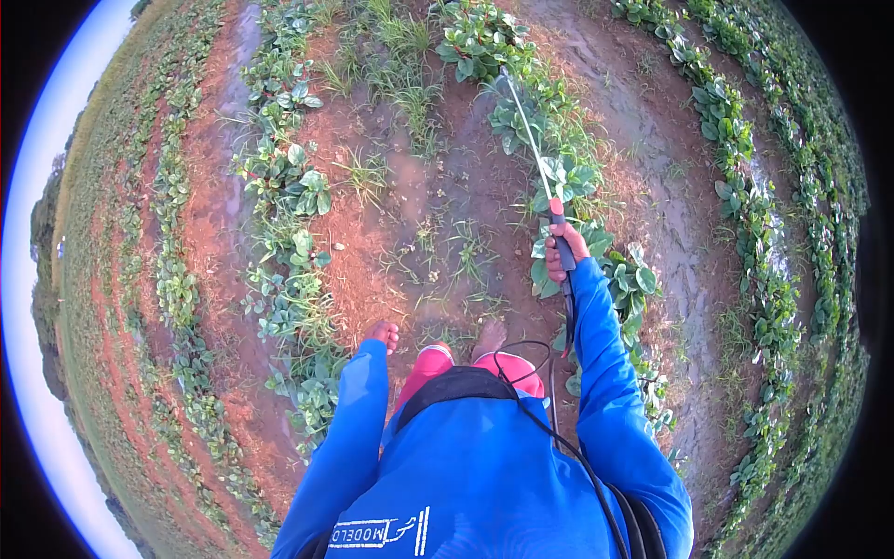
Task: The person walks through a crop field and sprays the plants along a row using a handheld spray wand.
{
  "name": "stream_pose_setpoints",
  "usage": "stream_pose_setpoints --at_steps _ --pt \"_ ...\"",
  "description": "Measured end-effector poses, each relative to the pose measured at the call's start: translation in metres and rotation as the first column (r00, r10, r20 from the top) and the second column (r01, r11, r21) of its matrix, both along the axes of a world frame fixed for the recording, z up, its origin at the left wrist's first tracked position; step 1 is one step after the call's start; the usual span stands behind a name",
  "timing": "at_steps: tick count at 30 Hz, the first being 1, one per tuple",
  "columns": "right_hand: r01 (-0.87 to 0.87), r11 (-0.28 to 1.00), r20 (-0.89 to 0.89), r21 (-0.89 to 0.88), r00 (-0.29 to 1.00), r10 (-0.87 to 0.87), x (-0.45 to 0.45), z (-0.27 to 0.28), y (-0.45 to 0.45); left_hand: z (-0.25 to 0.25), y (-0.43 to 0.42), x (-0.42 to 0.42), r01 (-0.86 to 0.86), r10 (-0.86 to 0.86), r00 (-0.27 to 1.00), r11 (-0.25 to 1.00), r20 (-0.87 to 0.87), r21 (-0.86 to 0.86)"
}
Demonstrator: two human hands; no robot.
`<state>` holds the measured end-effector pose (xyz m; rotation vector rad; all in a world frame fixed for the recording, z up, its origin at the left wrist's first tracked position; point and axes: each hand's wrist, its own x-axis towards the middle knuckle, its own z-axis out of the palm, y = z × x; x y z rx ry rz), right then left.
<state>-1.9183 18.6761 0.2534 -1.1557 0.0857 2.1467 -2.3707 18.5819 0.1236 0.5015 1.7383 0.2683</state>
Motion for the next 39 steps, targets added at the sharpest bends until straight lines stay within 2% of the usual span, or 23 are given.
stream_pose_setpoints --at_steps 3,5,6,7,9,11,12,13,15,17,19,21,23,27,29,33,34,37,39 --pt "0.128 0.985 -0.202 0.115 0.974 -0.103 0.026 0.007 0.045 -0.003 0.011 -0.013 -0.002 0.002 1.0 0.999 0.013 -0.033" --pt "0.238 0.96 -0.193 0.146 0.959 -0.209 0.034 0.026 0.064 -0.019 0.007 -0.029 -0.033 0.036 0.999 0.996 0.036 -0.087" --pt "0.261 0.958 -0.272 0.123 0.937 -0.22 0.042 0.023 0.073 -0.029 0.003 -0.039 -0.064 0.071 0.996 0.99 0.047 -0.124" --pt "0.274 0.95 -0.331 0.151 0.919 -0.212 0.047 0.019 0.081 -0.043 -0.001 -0.051 -0.093 0.103 0.993 0.983 0.058 -0.161" --pt "0.323 0.932 -0.303 0.165 0.916 -0.264 0.045 0.022 0.092 -0.103 -0.006 -0.087 -0.09 0.11 0.992 0.958 0.057 -0.273" --pt "0.401 0.904 -0.344 0.147 0.878 -0.333 0.038 0.028 0.098 -0.085 0.011 -0.085 -0.065 0.076 0.997 0.932 0.015 -0.355" --pt "0.438 0.888 -0.367 0.141 0.856 -0.364 0.03 0.03 0.103 -0.093 0.02 -0.085 -0.097 0.093 0.995 0.935 -0.028 -0.342" --pt "0.431 0.887 -0.373 0.167 0.86 -0.348 0.026 0.027 0.11 -0.103 0.032 -0.089 -0.135 0.118 0.99 0.94 -0.072 -0.314" --pt "0.368 0.906 -0.432 0.209 0.866 -0.252 0.013 0.017 0.133 -0.154 0.074 -0.108 -0.042 0.054 0.998 0.915 0.017 -0.402" --pt "0.341 0.933 -0.455 0.118 0.853 -0.255 -0.01 0.015 0.164 -0.139 0.14 -0.099 -0.011 0.02 1.0 0.942 0.024 -0.337" --pt "0.248 0.962 -0.226 0.113 0.949 -0.218 -0.04 0.025 0.208 -0.132 0.2 -0.092 0.005 0.01 0.998 0.971 0.063 -0.239" --pt "0.163 0.984 -0.13 0.075 0.98 -0.153 -0.064 0.02 0.253 -0.127 0.261 -0.089 0.001 0.011 0.991 0.996 0.134 -0.089" --pt "0.049 0.997 0.006 0.066 0.999 -0.05 -0.092 0.033 0.303 -0.105 0.329 -0.091 0.059 -0.071 0.97 0.997 0.234 0.058" --pt "-0.06 0.995 -0.099 0.084 0.993 0.068 -0.116 0.032 0.389 -0.065 0.441 -0.092 0.128 -0.155 0.976 0.977 0.151 0.172" --pt "-0.062 0.992 -0.091 0.107 0.993 0.072 -0.124 0.041 0.422 -0.042 0.482 -0.094 0.129 -0.15 0.976 0.983 0.157 0.133" --pt "0.08 0.987 -0.181 0.137 0.982 -0.054 -0.124 0.044 0.462 -0.032 0.518 -0.105 0.109 -0.121 0.979 0.991 0.165 0.079" --pt "0.126 0.982 -0.182 0.141 0.978 -0.099 -0.124 0.047 0.467 -0.045 0.522 -0.112 0.115 -0.116 0.973 0.993 0.202 0.021" --pt "0.238 0.964 -0.189 0.118 0.959 -0.213 -0.124 0.047 0.471 -0.08 0.502 -0.13 0.108 -0.12 0.97 0.992 0.212 0.069" --pt "0.284 0.956 -0.199 0.076 0.944 -0.264 -0.125 0.045 0.463 -0.094 0.49 -0.137 0.103 -0.101 0.973 0.995 0.208 0.005"
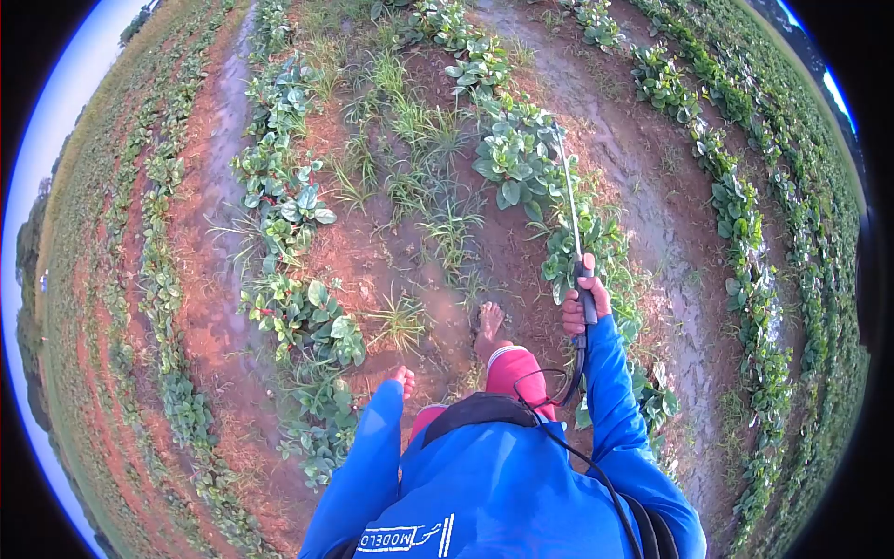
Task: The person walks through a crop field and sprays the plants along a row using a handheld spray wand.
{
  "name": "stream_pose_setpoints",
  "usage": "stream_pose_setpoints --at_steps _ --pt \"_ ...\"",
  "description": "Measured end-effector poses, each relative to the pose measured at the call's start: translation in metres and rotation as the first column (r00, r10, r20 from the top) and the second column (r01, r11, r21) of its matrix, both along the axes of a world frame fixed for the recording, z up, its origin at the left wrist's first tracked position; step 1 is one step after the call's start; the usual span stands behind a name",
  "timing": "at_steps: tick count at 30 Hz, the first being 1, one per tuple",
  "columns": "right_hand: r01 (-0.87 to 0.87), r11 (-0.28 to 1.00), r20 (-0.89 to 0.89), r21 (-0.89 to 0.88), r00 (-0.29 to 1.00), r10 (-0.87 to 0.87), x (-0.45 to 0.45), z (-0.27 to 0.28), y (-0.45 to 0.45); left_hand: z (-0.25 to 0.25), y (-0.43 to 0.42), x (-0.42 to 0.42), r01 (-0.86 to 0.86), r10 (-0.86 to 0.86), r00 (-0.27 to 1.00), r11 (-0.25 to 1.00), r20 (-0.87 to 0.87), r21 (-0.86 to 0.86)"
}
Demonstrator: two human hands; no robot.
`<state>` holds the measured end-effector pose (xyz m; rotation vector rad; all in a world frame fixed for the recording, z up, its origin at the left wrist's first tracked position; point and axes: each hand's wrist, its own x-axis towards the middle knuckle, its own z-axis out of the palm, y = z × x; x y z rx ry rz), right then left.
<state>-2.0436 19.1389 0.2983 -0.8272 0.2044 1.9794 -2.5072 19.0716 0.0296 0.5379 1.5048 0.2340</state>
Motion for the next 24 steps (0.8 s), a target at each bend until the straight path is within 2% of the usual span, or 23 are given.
stream_pose_setpoints --at_steps 2,5,7,8,11,14,16,18,20,22,24 --pt "0.052 0.999 -0.119 0.011 0.992 -0.051 0.006 -0.005 -0.009 -0.034 -0.01 -0.015 0.0 0.006 0.998 0.994 0.061 -0.107" --pt "0.124 0.99 -0.264 0.073 0.959 -0.1 0.032 -0.018 -0.004 -0.012 0.009 0.004 -0.061 0.035 0.997 0.922 -0.074 -0.384" --pt "0.212 0.97 -0.345 0.121 0.925 -0.159 0.049 -0.024 0.017 -0.018 0.024 0.005 -0.037 -0.006 0.994 0.919 -0.109 -0.393" --pt "0.23 0.965 -0.329 0.128 0.928 -0.178 0.06 -0.026 0.037 -0.024 0.038 0.002 -0.023 -0.029 0.992 0.917 -0.124 -0.397" --pt "0.296 0.941 -0.336 0.166 0.914 -0.228 0.097 -0.048 0.114 -0.03 0.109 0.001 -0.048 0.032 0.999 0.902 -0.044 -0.428" --pt "0.374 0.917 -0.341 0.137 0.887 -0.311 0.13 -0.058 0.193 0.004 0.199 0.019 0.067 -0.094 0.983 0.983 -0.156 -0.171" --pt "0.383 0.914 -0.355 0.136 0.88 -0.316 0.141 -0.055 0.236 0.036 0.269 0.038 0.08 -0.12 0.975 0.974 -0.184 -0.212" --pt "0.365 0.913 -0.373 0.183 0.885 -0.279 0.139 -0.049 0.26 0.062 0.311 0.051 -0.061 0.067 0.987 0.997 -0.144 0.049" --pt "0.34 0.929 -0.36 0.149 0.893 -0.269 0.126 -0.04 0.269 0.082 0.35 0.064 -0.037 0.046 0.986 0.997 -0.159 0.06" --pt "0.221 0.964 -0.246 0.144 0.952 -0.182 0.115 -0.042 0.265 0.084 0.374 0.065 -0.047 0.053 0.989 0.998 -0.14 0.052" --pt "0.115 0.993 -0.139 -0.007 0.984 -0.115 0.094 -0.036 0.252 0.074 0.389 0.056 -0.082 0.082 0.992 0.997 -0.093 0.013"
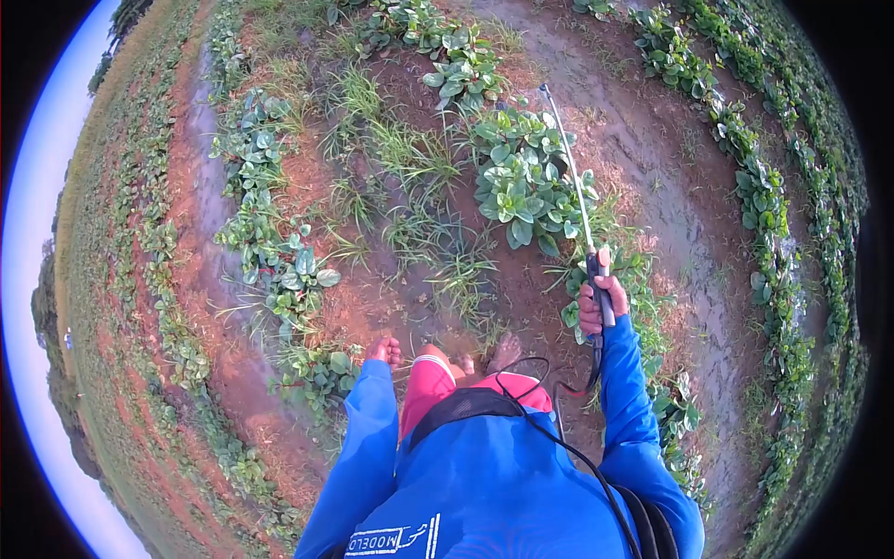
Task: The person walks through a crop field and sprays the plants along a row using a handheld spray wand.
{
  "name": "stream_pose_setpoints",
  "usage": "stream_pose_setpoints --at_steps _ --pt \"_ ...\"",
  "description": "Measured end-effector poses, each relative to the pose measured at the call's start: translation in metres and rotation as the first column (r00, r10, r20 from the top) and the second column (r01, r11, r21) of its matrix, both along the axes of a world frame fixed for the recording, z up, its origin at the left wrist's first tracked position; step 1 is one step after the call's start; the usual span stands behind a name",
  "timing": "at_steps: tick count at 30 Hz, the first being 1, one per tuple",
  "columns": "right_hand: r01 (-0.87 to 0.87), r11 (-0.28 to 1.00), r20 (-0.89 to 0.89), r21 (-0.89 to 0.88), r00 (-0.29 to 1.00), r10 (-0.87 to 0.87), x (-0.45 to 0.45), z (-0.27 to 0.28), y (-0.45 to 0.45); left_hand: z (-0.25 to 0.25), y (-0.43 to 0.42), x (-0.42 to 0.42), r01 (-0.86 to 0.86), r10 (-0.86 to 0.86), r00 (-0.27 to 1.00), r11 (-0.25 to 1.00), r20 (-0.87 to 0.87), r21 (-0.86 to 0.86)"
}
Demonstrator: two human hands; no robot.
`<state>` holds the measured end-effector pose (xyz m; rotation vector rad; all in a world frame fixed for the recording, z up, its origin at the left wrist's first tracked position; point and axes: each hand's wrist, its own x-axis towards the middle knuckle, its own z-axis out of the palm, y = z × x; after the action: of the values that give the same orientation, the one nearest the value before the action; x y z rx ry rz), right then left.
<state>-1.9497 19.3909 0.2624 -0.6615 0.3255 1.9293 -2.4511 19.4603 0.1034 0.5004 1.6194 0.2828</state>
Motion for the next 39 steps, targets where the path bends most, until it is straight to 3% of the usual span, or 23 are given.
stream_pose_setpoints --at_steps 2,5,7,11,14,16,18,21,24,29,35,39 --pt "-0.135 0.986 0.175 -0.103 0.973 0.151 -0.02 -0.005 -0.015 -0.01 0.012 -0.009 -0.014 0.016 1.0 0.993 0.016 -0.113" --pt "-0.175 0.933 0.462 -0.314 0.831 0.311 -0.059 0.01 -0.016 -0.04 0.029 -0.028 0.013 0.006 0.998 0.954 0.06 -0.299" --pt "-0.187 0.921 0.472 -0.341 0.814 0.339 -0.083 0.018 0.006 -0.061 0.042 -0.04 0.048 -0.026 0.998 0.928 0.064 -0.369" --pt "-0.145 0.912 0.464 -0.384 0.824 0.326 -0.119 0.015 0.087 -0.096 0.094 -0.042 0.254 -0.249 0.967 0.936 0.048 -0.244" --pt "-0.22 0.908 0.309 -0.356 0.889 0.337 -0.126 -0.001 0.17 -0.107 0.165 -0.039 0.267 -0.248 0.961 0.949 0.124 -0.166" --pt "-0.289 0.926 0.219 -0.241 0.914 0.342 -0.119 -0.007 0.229 -0.081 0.22 -0.03 0.295 -0.29 0.954 0.953 0.077 -0.068" --pt "-0.279 0.946 0.146 -0.165 0.941 0.304 -0.108 -0.009 0.287 -0.066 0.28 -0.028 0.299 -0.295 0.954 0.948 0.05 -0.107" --pt "-0.228 0.969 0.133 -0.089 0.962 0.239 -0.097 0.0 0.366 -0.041 0.342 -0.039 0.285 -0.288 0.955 0.957 0.071 0.051" --pt "-0.1 0.995 0.119 0.021 0.988 0.097 -0.092 0.009 0.417 -0.034 0.378 -0.065 0.201 -0.21 0.971 0.976 0.113 0.088" --pt "-0.003 0.989 -0.029 0.149 1.0 0.008 -0.102 0.009 0.449 -0.048 0.384 -0.11 0.146 -0.128 0.977 0.984 0.169 -0.101" --pt "0.006 0.984 -0.146 0.176 0.989 0.02 -0.13 0.007 0.461 -0.081 0.356 -0.135 -0.009 0.026 0.998 0.964 0.059 -0.266" --pt "0.081 0.975 -0.239 0.205 0.97 -0.03 -0.12 -0.001 0.519 -0.081 0.381 -0.132 -0.056 0.068 0.997 0.948 0.03 -0.315"
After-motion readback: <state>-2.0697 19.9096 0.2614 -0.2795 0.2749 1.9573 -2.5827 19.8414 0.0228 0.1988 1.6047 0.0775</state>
